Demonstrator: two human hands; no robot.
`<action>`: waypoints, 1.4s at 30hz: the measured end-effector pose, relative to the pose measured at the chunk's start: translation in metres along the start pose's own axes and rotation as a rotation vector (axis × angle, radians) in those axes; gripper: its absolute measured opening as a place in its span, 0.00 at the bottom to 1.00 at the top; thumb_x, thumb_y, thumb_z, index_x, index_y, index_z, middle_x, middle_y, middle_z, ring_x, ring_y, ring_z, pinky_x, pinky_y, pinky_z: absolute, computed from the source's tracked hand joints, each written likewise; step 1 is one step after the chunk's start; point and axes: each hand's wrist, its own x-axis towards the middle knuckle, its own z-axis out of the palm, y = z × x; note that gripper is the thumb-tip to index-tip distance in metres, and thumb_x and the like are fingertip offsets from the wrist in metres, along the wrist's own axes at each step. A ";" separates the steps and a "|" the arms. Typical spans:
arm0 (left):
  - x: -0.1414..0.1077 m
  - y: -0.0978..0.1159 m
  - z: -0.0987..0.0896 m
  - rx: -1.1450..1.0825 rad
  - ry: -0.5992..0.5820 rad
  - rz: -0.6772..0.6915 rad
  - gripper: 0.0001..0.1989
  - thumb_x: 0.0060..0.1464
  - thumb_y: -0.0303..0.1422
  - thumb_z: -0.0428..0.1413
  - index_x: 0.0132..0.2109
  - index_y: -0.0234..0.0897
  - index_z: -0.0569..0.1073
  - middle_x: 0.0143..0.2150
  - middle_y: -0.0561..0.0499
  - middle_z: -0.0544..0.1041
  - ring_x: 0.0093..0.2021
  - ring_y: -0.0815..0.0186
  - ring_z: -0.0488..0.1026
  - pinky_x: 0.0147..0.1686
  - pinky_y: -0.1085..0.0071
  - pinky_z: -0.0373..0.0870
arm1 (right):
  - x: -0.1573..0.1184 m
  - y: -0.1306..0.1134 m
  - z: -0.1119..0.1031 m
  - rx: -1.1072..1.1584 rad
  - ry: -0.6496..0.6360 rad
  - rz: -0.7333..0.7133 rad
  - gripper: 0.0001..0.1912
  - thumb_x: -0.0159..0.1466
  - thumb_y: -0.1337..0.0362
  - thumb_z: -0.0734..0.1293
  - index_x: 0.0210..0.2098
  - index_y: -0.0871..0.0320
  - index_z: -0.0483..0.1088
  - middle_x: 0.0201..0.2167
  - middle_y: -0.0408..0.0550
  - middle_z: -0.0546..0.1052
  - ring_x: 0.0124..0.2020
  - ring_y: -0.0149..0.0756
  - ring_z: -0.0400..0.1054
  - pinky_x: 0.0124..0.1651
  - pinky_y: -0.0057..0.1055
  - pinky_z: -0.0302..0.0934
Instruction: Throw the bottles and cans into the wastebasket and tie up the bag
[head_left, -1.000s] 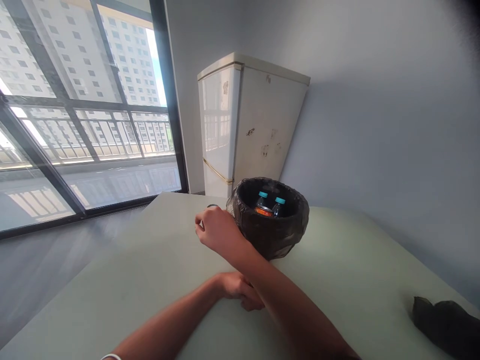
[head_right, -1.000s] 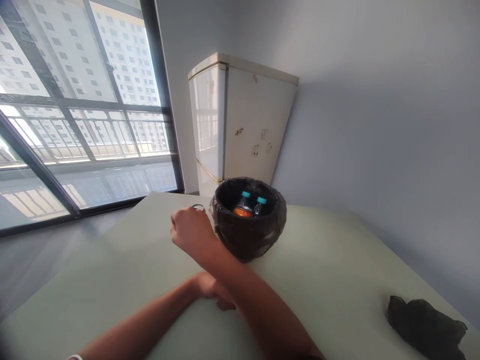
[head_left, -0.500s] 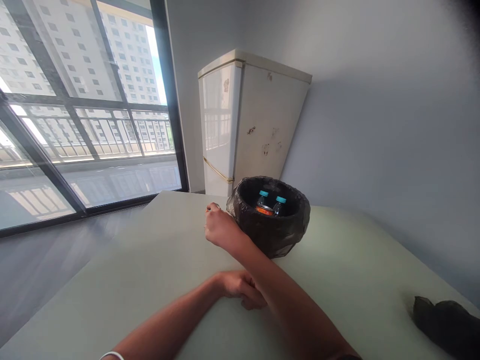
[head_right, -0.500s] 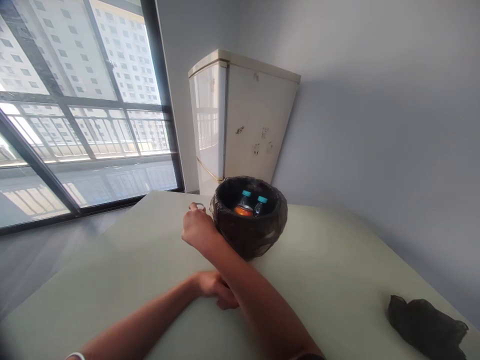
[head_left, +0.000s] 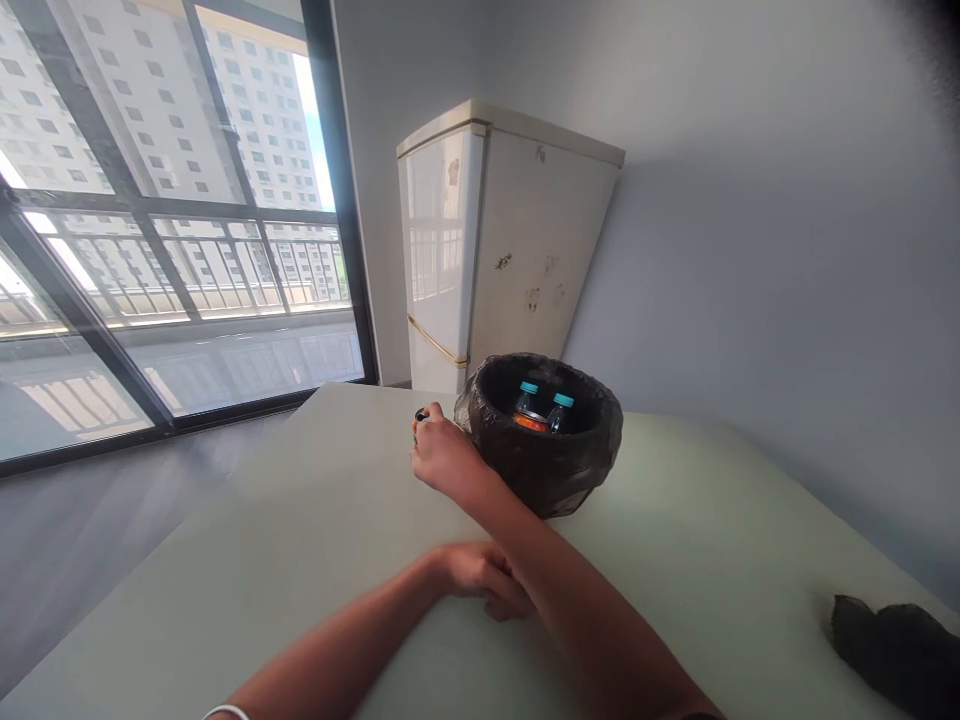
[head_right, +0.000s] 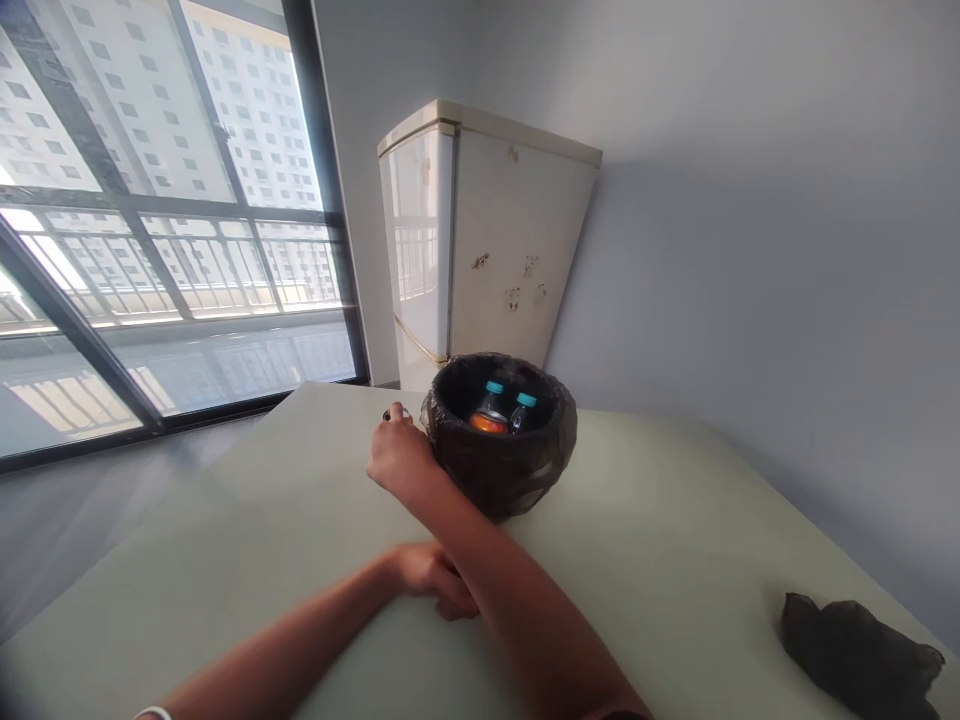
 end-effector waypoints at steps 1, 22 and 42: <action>0.000 0.000 0.000 0.002 -0.002 0.000 0.23 0.48 0.43 0.69 0.23 0.35 0.66 0.20 0.55 0.60 0.20 0.73 0.56 0.21 0.72 0.52 | 0.000 0.000 0.001 -0.002 -0.003 0.004 0.14 0.67 0.66 0.64 0.48 0.63 0.75 0.64 0.61 0.63 0.49 0.43 0.73 0.48 0.35 0.70; 0.001 -0.003 -0.003 0.031 0.011 -0.030 0.19 0.46 0.43 0.69 0.25 0.34 0.71 0.20 0.55 0.64 0.20 0.72 0.59 0.21 0.70 0.55 | 0.005 0.001 0.010 -0.026 -0.032 0.026 0.16 0.68 0.63 0.65 0.52 0.65 0.75 0.60 0.64 0.67 0.53 0.46 0.73 0.50 0.36 0.71; 0.000 -0.002 0.001 -0.014 0.045 -0.027 0.17 0.44 0.38 0.68 0.23 0.35 0.68 0.19 0.55 0.62 0.19 0.73 0.57 0.20 0.72 0.51 | 0.007 0.007 0.017 -0.015 -0.001 0.029 0.15 0.68 0.66 0.64 0.51 0.63 0.76 0.61 0.60 0.67 0.53 0.43 0.71 0.52 0.33 0.68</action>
